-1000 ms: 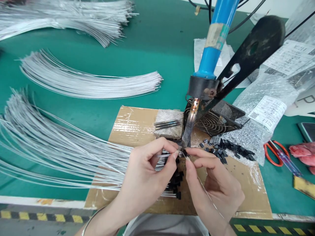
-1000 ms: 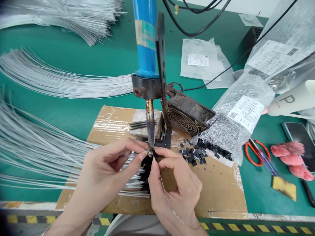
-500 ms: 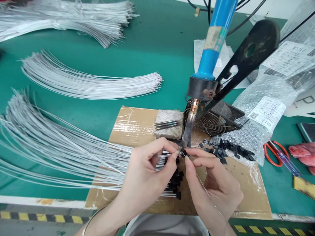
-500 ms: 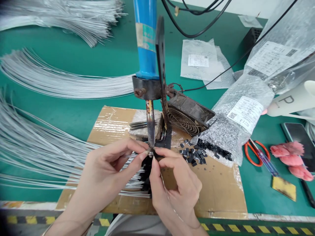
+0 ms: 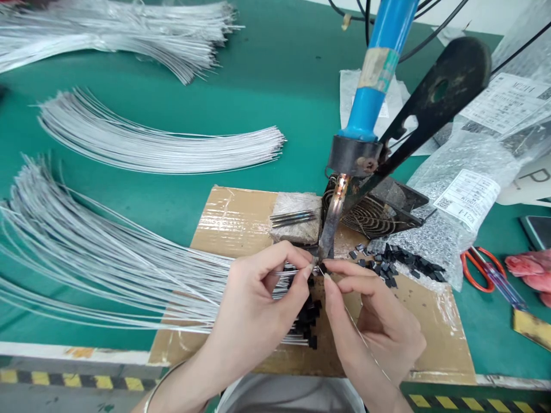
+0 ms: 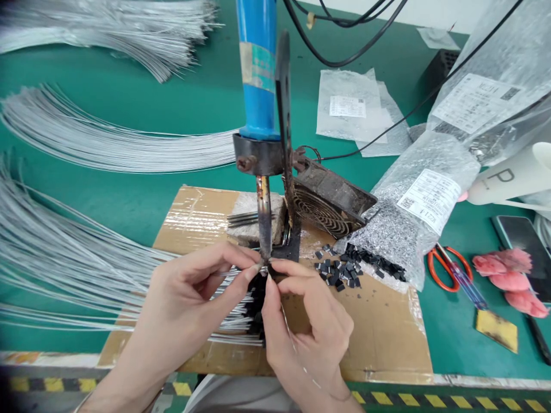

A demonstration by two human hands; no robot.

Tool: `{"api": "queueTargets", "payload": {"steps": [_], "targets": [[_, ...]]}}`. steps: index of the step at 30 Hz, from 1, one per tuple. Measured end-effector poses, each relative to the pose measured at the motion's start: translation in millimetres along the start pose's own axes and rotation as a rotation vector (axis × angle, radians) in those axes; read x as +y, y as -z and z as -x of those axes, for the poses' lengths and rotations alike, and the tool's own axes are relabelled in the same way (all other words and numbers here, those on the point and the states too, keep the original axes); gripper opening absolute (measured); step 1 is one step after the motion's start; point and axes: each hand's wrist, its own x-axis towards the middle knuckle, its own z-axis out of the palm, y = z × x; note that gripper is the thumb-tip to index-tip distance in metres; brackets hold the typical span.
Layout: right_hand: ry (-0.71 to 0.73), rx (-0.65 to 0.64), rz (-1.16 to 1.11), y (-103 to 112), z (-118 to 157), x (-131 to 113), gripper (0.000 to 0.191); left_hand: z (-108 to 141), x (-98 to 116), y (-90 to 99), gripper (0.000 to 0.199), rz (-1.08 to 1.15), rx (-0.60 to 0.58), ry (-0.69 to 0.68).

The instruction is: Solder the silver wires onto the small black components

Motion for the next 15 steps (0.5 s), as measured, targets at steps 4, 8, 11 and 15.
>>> {"api": "queueTargets", "payload": {"steps": [4, 8, 11, 15], "targets": [[-0.02, -0.011, -0.011, -0.9, 0.8, 0.5, 0.021, 1.0, 0.1, 0.1, 0.016, -0.035, -0.017, 0.007], [-0.054, -0.006, -0.036, 0.8, -1.5, -0.4, 0.018, 6.1, -1.2, 4.6, 0.018, -0.171, -0.023, -0.068], [-0.049, 0.134, 0.029, 10.8, -7.3, 3.0, 0.013, 15.1, -9.5, 10.9, 0.017, -0.427, 0.069, -0.249], [-0.071, 0.364, 0.154, 36.6, -15.6, 13.8, 0.015, 32.6, -29.0, 17.9, 0.019, -0.668, 0.215, -0.475]]}}
